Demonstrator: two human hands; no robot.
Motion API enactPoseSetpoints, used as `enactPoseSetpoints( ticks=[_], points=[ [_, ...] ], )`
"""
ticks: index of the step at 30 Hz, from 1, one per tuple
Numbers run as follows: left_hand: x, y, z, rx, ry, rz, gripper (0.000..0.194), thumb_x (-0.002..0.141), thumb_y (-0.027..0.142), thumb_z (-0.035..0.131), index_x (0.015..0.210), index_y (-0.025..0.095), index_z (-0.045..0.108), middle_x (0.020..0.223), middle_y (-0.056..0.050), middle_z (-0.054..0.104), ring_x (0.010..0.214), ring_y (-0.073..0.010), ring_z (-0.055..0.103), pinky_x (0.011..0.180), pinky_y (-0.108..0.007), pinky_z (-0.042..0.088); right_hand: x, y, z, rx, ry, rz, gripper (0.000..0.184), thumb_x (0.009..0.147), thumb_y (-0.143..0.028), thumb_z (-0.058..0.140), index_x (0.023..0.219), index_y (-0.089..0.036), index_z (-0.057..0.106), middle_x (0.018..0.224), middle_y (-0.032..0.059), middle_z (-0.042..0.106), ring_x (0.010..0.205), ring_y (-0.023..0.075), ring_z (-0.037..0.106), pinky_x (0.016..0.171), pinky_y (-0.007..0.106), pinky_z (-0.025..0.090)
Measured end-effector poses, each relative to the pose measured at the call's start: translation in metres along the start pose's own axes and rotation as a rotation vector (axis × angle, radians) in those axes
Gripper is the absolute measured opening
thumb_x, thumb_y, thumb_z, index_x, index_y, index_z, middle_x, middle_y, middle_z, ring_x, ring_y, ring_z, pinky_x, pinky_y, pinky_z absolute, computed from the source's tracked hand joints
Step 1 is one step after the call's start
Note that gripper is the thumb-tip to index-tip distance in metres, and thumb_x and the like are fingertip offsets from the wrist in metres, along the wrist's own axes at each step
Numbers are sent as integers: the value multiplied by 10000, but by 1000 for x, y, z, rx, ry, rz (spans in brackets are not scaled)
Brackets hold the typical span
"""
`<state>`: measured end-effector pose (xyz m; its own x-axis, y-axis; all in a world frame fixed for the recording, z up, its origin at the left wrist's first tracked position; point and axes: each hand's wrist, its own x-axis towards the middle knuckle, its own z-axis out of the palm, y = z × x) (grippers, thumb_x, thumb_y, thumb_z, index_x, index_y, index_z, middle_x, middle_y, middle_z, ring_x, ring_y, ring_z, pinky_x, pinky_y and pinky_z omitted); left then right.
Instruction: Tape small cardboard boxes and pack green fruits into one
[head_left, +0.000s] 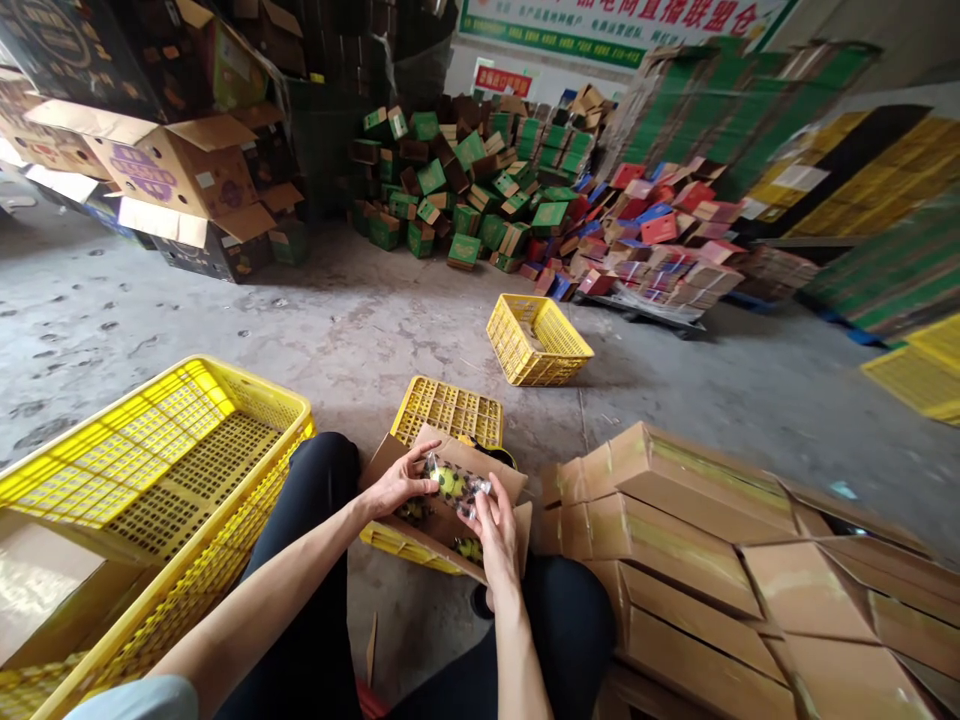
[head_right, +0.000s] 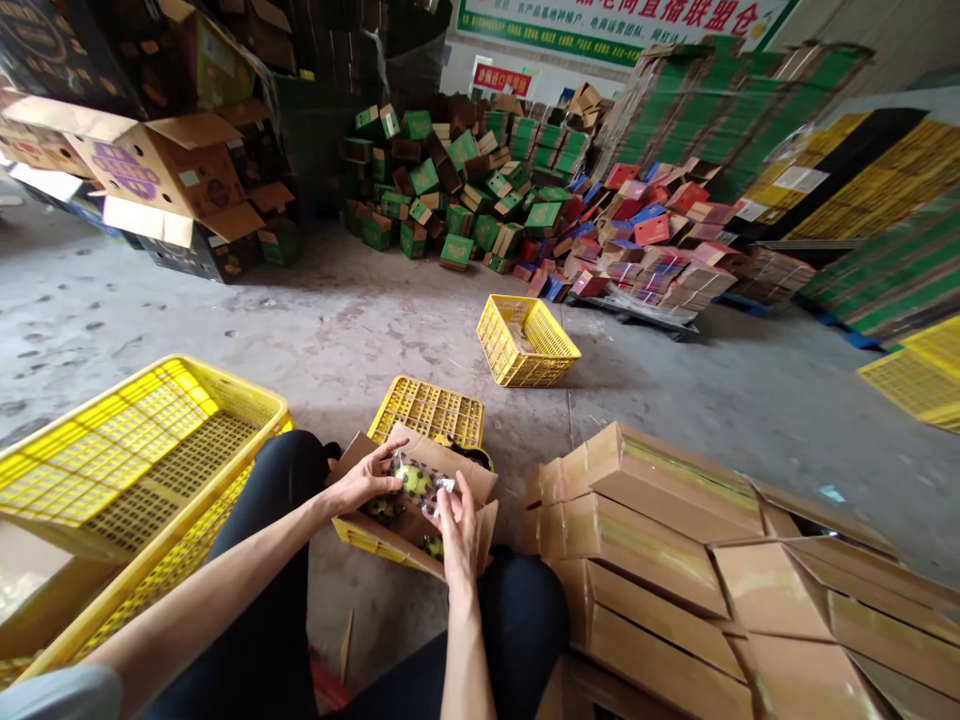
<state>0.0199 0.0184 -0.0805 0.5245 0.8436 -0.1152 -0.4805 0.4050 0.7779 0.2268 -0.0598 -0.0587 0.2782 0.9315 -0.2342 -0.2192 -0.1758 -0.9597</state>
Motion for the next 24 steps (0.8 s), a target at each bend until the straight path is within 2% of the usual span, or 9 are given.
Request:
enactPoseSetpoints(
  ticks=[3, 6, 9, 11, 14, 19, 24],
  points=[
    [-1, 1, 3, 6, -50, -9, 1066, 652, 230, 1006, 1585, 258, 492, 1196, -100, 743, 1073, -249, 723, 973, -367, 535, 2, 3, -1, -10, -22, 46, 839, 819, -658, 789, 1545, -315, 545, 1310, 103, 765, 1017, 286, 790, 839, 427, 681],
    [-2, 2, 3, 26, -65, -31, 1015, 632, 225, 1013, 1539, 261, 560, 1243, -99, 735, 1093, -260, 719, 1000, -391, 525, 3, 6, -2, -63, -22, 51, 711, 779, -670, 814, 1370, -289, 710, 1255, 90, 793, 1025, 299, 791, 847, 416, 675],
    [0, -1, 0, 43, -66, -35, 937, 632, 214, 1013, 1483, 251, 622, 1248, -93, 736, 1091, -248, 712, 996, -373, 520, 4, 7, -3, -117, -6, 12, 582, 716, -643, 874, 1139, -247, 817, 1175, 95, 823, 1087, 328, 776, 951, 440, 641],
    [1, -4, -3, 58, -69, -39, 887, 634, 216, 1014, 1445, 237, 656, 1240, -93, 740, 1078, -237, 711, 994, -359, 517, 3, 6, -3, -134, 1, -27, 552, 699, -630, 889, 1082, -235, 835, 1167, 102, 828, 1135, 349, 759, 1020, 465, 610],
    [4, -10, -7, 64, -83, -53, 855, 634, 235, 1021, 1418, 224, 678, 1233, -98, 745, 1049, -228, 719, 995, -355, 515, 2, 2, -3, -140, -1, -60, 542, 706, -617, 890, 1084, -233, 841, 1185, 106, 825, 1171, 362, 747, 1063, 479, 586],
    [3, -13, -10, 69, -64, -55, 866, 675, 252, 1011, 1459, 242, 643, 1302, -118, 721, 1128, -254, 715, 1000, -358, 528, 3, -3, -3, -132, 1, -56, 605, 721, -587, 893, 1194, -219, 812, 1235, 109, 810, 1205, 360, 737, 1099, 497, 567],
    [-1, -9, -13, 76, -27, -236, 994, 737, 304, 986, 1594, 249, 486, 1152, -134, 779, 1029, -270, 777, 933, -384, 583, 3, -4, -5, -151, -32, -78, 571, 757, -524, 886, 1247, -244, 799, 1352, 100, 759, 1320, 361, 674, 1170, 510, 514]
  ],
)
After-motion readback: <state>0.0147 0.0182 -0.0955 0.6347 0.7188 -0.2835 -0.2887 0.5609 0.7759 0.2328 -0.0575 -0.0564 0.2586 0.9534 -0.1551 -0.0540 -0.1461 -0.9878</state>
